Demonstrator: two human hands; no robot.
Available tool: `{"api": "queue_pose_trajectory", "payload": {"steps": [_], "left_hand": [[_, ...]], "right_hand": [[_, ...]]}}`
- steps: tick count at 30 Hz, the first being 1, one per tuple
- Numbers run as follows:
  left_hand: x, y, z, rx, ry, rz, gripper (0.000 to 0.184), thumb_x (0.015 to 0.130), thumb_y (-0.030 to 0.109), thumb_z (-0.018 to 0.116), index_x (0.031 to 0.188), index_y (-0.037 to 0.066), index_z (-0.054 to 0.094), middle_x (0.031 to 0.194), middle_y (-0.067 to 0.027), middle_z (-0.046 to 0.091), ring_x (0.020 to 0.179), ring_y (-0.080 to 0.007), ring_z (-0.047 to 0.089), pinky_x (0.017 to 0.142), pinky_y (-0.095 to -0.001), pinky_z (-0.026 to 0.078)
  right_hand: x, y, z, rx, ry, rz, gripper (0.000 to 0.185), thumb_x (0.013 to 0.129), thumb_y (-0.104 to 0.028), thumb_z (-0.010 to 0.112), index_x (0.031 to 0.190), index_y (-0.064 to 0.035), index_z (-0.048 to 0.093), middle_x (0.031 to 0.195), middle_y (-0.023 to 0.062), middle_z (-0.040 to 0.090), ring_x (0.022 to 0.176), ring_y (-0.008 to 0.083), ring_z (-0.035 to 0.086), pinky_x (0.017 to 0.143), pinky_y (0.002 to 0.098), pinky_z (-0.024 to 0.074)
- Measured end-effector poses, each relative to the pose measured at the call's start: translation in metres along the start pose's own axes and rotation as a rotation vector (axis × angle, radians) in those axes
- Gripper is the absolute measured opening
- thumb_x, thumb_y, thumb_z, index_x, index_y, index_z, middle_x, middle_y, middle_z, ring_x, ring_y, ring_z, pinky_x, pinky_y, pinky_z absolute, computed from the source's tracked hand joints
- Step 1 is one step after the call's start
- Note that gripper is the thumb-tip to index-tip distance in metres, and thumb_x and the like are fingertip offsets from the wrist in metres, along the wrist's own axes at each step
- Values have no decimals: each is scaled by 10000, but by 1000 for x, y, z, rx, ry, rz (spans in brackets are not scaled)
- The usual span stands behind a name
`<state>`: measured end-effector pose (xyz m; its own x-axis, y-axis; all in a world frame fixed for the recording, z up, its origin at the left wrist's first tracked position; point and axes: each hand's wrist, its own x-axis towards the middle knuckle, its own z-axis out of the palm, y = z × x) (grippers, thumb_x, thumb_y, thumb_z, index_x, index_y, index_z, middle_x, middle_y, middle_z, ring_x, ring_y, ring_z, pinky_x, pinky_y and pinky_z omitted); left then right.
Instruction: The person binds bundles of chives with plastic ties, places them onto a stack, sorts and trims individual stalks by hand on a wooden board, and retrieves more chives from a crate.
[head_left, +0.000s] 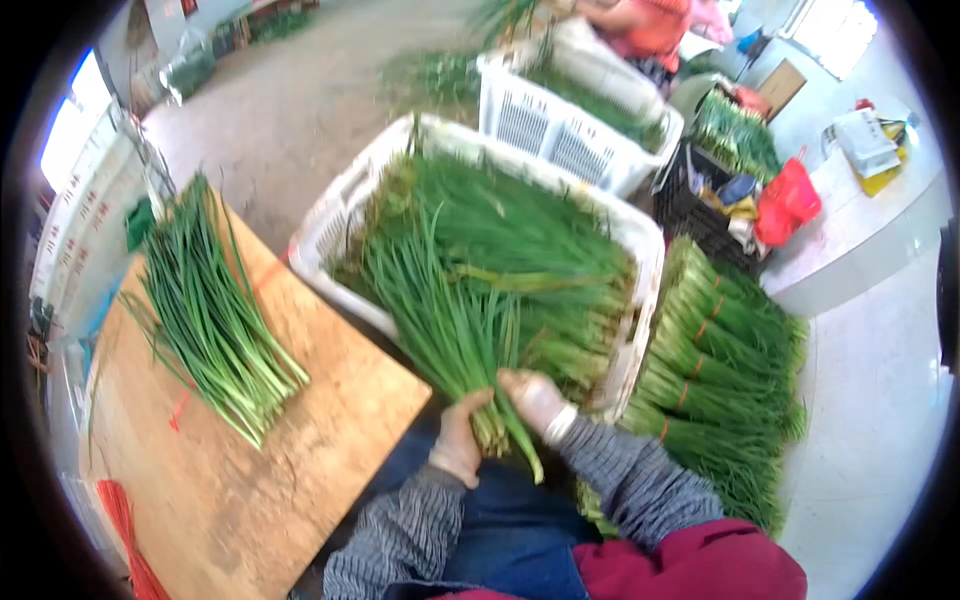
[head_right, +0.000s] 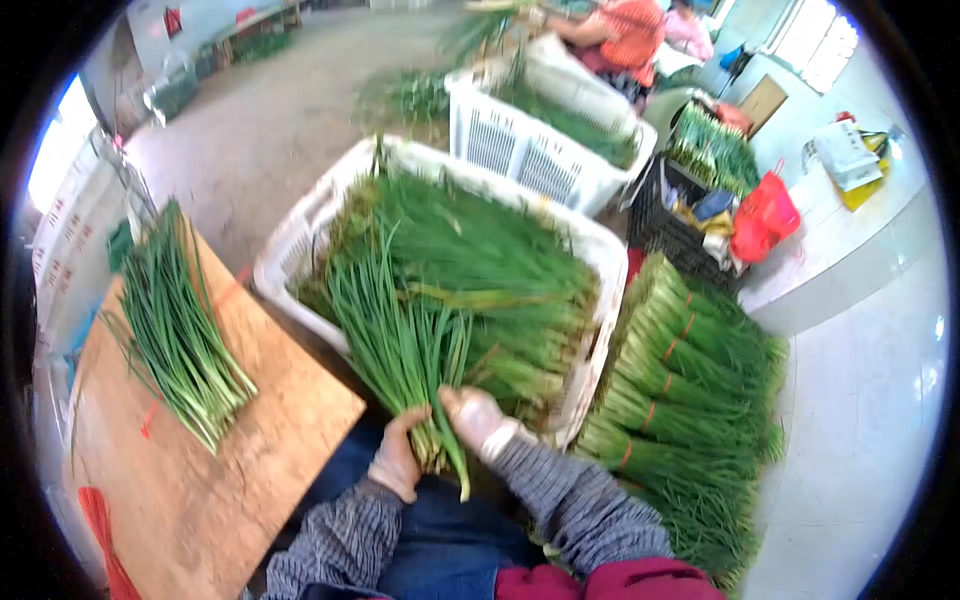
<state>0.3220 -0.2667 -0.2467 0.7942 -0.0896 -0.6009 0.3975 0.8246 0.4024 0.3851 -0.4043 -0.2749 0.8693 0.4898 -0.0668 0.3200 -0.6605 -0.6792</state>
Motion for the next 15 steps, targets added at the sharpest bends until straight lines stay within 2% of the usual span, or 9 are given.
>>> {"api": "queue_pose_trajectory", "payload": {"steps": [1,2,5,8,9,11,13,14,15], "left_hand": [[-2,4,2,-39,-2,-27,234,835,158,495,1003,18,576,933,-88,619,837,-198,603,753,-308,501],[3,0,-7,-37,10,-31,220,840,153,492,993,22,579,906,-85,625,801,-202,612,726,-312,509],[-10,8,4,-15,-15,-74,226,831,174,518,990,25,580,891,-86,629,774,-202,616,685,-322,519],[-27,2,25,-85,-19,-101,184,778,97,614,931,-1,582,799,-87,622,666,-202,612,606,-323,523],[-32,0,30,-90,-54,-128,173,777,96,618,916,-2,583,776,-86,621,641,-201,610,585,-318,522],[-46,-5,48,-44,-47,-159,143,789,74,605,907,-4,584,744,-84,617,606,-200,606,553,-300,515],[-68,-7,68,45,-89,-128,134,804,96,573,891,-5,580,704,-96,616,546,-203,594,501,-312,511],[-76,-10,74,58,-85,-142,125,799,95,590,862,-13,587,678,-96,612,493,-200,579,444,-313,491],[-88,-10,83,103,-67,-109,123,785,77,610,852,-24,589,667,-102,607,474,-201,572,412,-308,475]], "right_hand": [[1,-11,11,52,23,239,349,887,-317,477,899,4,614,863,251,603,835,358,596,735,384,470],[2,-22,16,148,21,428,366,876,-336,488,910,9,606,882,256,599,874,377,581,770,402,452],[-3,-45,-6,87,-76,396,357,870,-326,487,964,4,586,933,244,601,899,379,568,777,399,456],[-23,-26,-25,-406,-123,-184,228,857,-139,470,973,23,583,908,226,611,830,337,597,714,383,483],[-28,-41,-46,-128,-100,-51,340,908,-257,431,930,47,584,757,193,601,735,336,597,685,360,476],[-38,-48,-72,210,-103,93,457,923,-348,429,853,64,611,746,199,623,723,306,602,650,321,464],[-44,-52,-79,705,-27,446,560,922,-441,413,795,61,629,732,169,639,695,232,593,654,307,447],[-55,-67,-97,596,-73,438,606,912,-497,397,867,60,631,764,119,639,732,158,571,699,287,445],[-59,-66,-95,742,-62,400,599,903,-499,421,945,66,619,853,102,638,796,133,561,750,269,442]]}}
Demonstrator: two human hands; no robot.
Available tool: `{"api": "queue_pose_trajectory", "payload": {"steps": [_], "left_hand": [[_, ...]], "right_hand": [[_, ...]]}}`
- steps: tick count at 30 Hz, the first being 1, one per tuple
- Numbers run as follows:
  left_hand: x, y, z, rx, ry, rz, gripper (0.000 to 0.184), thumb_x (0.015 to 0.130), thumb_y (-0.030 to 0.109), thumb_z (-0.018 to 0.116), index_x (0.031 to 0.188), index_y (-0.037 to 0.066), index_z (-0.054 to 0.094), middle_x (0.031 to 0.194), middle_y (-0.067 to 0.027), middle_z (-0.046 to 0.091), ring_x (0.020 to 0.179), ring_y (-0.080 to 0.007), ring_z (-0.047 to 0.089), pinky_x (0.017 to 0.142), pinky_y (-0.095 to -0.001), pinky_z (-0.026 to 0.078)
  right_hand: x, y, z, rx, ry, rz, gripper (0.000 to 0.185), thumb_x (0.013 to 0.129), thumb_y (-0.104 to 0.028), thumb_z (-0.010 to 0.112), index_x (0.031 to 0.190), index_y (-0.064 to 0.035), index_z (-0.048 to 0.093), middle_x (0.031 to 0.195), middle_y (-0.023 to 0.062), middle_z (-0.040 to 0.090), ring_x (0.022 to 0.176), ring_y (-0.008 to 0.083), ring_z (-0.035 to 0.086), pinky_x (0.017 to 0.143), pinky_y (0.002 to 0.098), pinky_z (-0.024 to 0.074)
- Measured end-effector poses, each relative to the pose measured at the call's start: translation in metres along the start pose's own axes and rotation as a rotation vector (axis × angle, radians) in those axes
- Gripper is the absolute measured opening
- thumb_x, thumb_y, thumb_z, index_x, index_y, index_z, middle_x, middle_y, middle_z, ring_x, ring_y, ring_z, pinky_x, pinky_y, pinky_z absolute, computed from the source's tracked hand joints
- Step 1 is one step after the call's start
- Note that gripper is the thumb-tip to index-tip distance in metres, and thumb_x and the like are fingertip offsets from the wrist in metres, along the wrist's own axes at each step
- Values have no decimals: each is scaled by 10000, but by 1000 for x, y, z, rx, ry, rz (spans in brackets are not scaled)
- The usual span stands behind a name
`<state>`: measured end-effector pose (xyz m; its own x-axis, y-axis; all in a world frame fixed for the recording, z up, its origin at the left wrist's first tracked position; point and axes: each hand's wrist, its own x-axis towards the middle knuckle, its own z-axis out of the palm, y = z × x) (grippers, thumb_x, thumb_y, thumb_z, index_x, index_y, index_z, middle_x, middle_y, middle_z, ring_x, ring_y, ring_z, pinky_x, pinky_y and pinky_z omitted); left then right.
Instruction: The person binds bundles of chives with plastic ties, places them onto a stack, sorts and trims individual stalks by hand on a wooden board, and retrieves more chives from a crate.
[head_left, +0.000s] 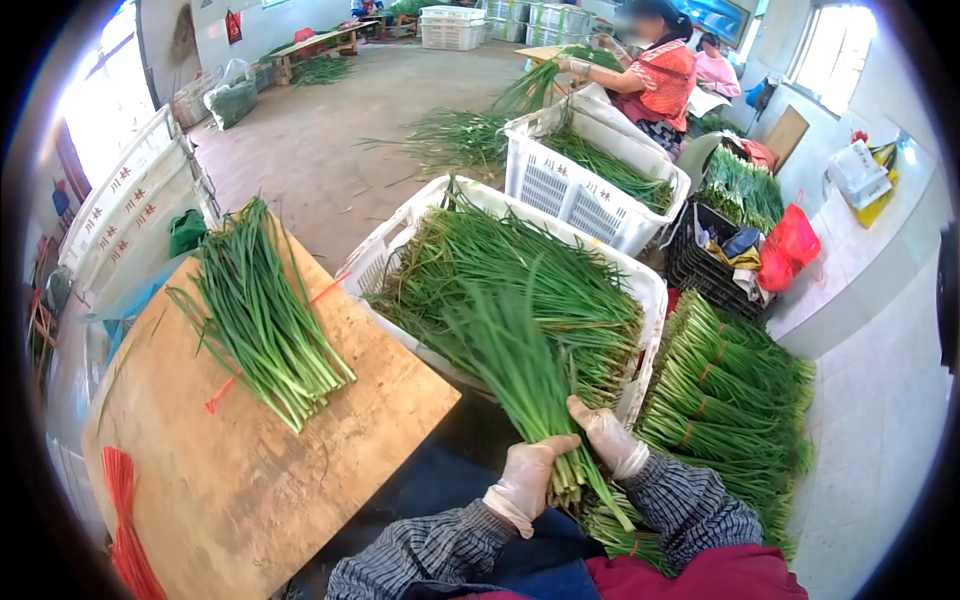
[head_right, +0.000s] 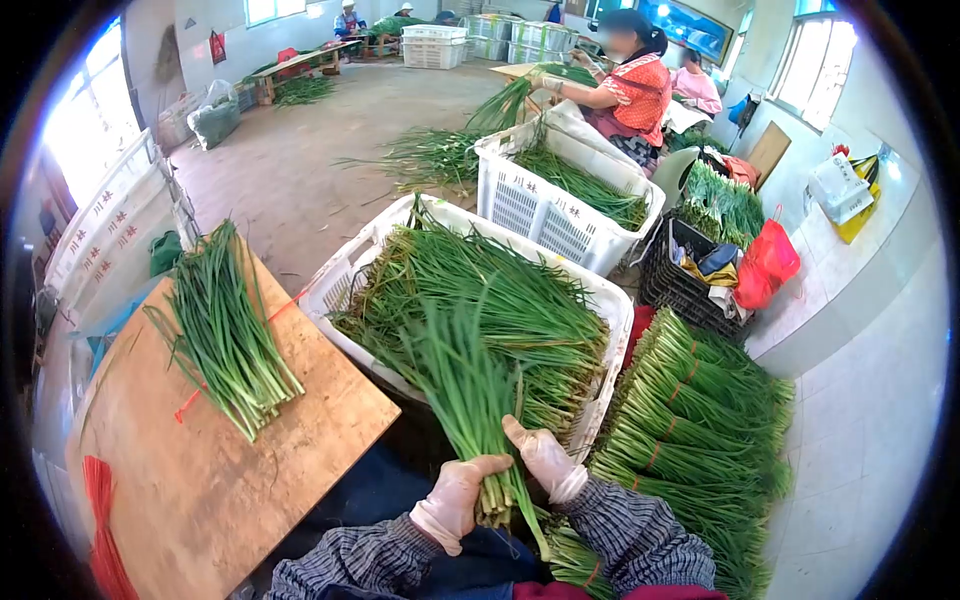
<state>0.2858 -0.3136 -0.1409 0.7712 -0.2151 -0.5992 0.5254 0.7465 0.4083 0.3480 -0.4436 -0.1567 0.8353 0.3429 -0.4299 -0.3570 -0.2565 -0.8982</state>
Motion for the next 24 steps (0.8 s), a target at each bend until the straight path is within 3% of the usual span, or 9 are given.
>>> {"api": "queue_pose_trajectory", "payload": {"steps": [3,6,8,12,14,16,19,22,24], "left_hand": [[-34,4,19,179,-41,148,127,763,49,628,840,-42,583,636,-110,595,446,-202,559,385,-296,457],[-69,22,26,365,-119,363,157,748,41,632,854,-57,569,624,-115,590,414,-192,540,364,-287,435],[-111,47,36,397,-74,322,169,737,48,641,877,-33,590,666,-90,605,542,-160,586,453,-270,459],[-191,76,25,524,177,740,171,732,53,631,867,-34,574,663,-92,594,453,-163,552,382,-264,423],[-238,81,6,492,298,873,199,732,52,607,905,-38,567,676,-94,597,472,-164,563,401,-265,441],[-267,74,-23,323,367,1167,255,734,79,581,957,-42,551,721,-101,606,499,-167,569,427,-256,456],[-315,56,-71,211,599,1367,299,740,113,566,992,-46,536,794,-130,611,570,-179,590,473,-258,478],[-362,21,-132,-53,867,1235,339,748,161,572,1026,-30,537,931,-133,608,856,-209,598,733,-316,488],[-380,-9,-174,171,1114,1338,449,721,193,648,1121,35,519,1081,-115,561,1026,-207,521,916,-330,372]], "right_hand": [[-19,-12,5,222,-26,-123,562,884,-464,494,1040,69,583,979,109,619,857,138,563,788,267,447],[-51,-70,22,183,-86,-228,537,893,-415,498,1102,79,533,1022,107,599,884,154,558,801,262,441],[-70,-112,41,129,-153,-378,512,886,-377,526,1128,73,507,1026,100,592,903,148,549,814,259,436],[-84,-163,115,332,-501,-665,505,865,-302,576,1209,36,425,1070,106,565,960,160,525,836,283,431],[-83,-178,171,406,-683,-882,541,842,-308,595,1211,38,405,1089,129,555,989,192,521,850,303,426],[-98,-188,225,409,-801,-928,560,809,-320,617,1178,55,423,1038,188,580,976,271,560,831,336,440],[-124,-175,307,355,-942,-893,552,798,-329,613,1148,66,449,980,249,590,937,356,582,796,376,454],[-150,-163,359,-177,-1187,-648,495,830,-344,556,1162,18,493,981,240,606,879,382,602,756,400,475],[-173,-110,412,341,-1653,119,455,845,-357,529,1225,-108,494,1104,198,584,960,340,594,785,413,488]]}}
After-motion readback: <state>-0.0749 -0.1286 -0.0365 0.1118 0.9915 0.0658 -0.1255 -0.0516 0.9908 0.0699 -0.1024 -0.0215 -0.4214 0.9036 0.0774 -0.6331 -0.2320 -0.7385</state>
